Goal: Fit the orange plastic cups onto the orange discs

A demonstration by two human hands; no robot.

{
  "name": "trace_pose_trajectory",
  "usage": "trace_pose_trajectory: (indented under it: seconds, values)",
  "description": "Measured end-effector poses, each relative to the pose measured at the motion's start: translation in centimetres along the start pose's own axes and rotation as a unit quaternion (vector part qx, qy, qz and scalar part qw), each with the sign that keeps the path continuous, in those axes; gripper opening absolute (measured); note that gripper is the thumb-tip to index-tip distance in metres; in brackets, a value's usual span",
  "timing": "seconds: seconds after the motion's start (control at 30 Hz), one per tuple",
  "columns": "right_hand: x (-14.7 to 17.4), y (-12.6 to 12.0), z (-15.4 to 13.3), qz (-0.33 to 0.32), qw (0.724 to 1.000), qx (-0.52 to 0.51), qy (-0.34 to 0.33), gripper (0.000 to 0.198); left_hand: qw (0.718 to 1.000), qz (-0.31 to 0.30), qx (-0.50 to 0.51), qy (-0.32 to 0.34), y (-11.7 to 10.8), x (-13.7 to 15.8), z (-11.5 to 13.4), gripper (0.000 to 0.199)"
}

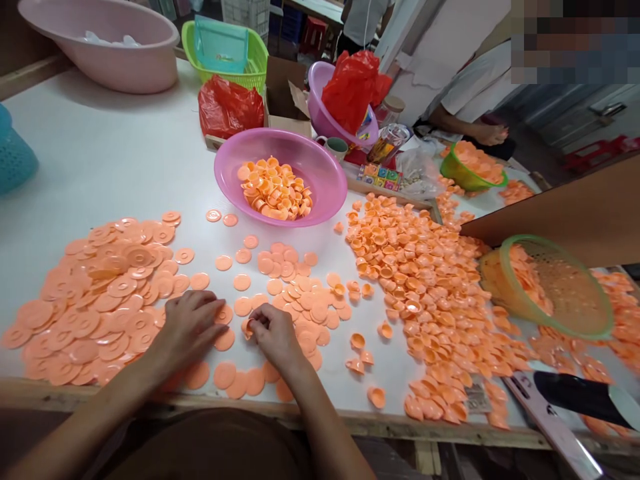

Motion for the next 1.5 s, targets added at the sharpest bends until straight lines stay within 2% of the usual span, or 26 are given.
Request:
trace_pose_trajectory:
  seconds: [0.13,0.23,0.4,0.53,0.7,0.77,0.87,0.97,1.17,1.27,1.33,1.4,1.43,1.5]
  values:
    - [-0.6,0.4,-0.2,0.014,1.0,0.016,-0.002,0.004,1.0,0.011,-0.003,-0.023,-0.8,0.8,-1.6,0.027]
    - [-1.2,1.2,-0.5,0.009,0.999,0.045,-0.006,0.007,1.0,-0.002,0.0,-0.008,0.0,0.6,-0.6,0.021]
    - [-1.4,1.3,-0.4,0.027,0.994,0.104,-0.002,0.009,1.0,-0.013,0.008,0.009,0.6,0.5,0.3,0.027]
    - [-1.5,1.5,-0.6,0.028,0.993,0.111,0.0,0.01,0.999,-0.017,0.011,0.03,0.6,0.7,0.1,0.012]
    - [-1.9,2.6,-2.6,0.013,0.979,0.197,-0.057,0.014,0.998,-0.032,0.0,0.051,0.5,0.5,0.6,0.028]
    - [-1.9,3.1,-3.2,0.0,0.971,0.229,-0.075,0.016,0.996,-0.062,0.059,0.025,0.4,0.1,0.4,0.029]
    - [-1.9,3.3,-3.4,-0.012,0.97,0.23,-0.078,0.016,0.97,-0.124,0.192,-0.083,0.9,-0.7,-0.9,0.022]
    - [-1.8,3.2,-3.5,-0.012,0.971,0.227,-0.078,0.016,0.947,-0.154,0.218,-0.178,2.0,-1.0,-1.7,0.016]
    - [-1.7,3.8,-3.1,0.0,0.97,0.224,-0.088,0.018,0.943,-0.149,0.212,-0.208,3.2,-0.9,-1.8,0.026]
    - [-1.5,4.0,-3.2,0.023,0.974,0.207,-0.093,0.018,0.942,-0.147,0.22,-0.206,3.3,-0.6,-1.9,0.023]
    - [-1.6,4.1,-3.5,0.01,0.98,0.173,-0.095,0.018,0.94,-0.148,0.23,-0.204,3.0,-0.5,-1.9,0.019]
    - [-1.3,3.2,-3.7,-0.02,0.988,0.119,-0.095,0.018,0.936,-0.148,0.243,-0.207,2.2,-0.8,-2.0,0.018]
    - [-0.9,1.7,-3.7,-0.017,0.991,0.096,-0.09,0.018,0.933,-0.146,0.251,-0.211,1.4,-1.2,-2.1,0.018]
    - [0.6,-3.8,-3.2,0.059,0.991,0.096,-0.069,0.022,0.923,-0.131,0.28,-0.228,-0.9,-2.9,-1.9,0.018]
Point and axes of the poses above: each hand's wrist, its own x-axis away from the middle knuckle, its own y-axis out of the palm, z = x × y, the point moved 10 cm from there along -x, towards the middle knuckle, and after that the axes turned 14 degrees about -y, right-handed, at the moved point
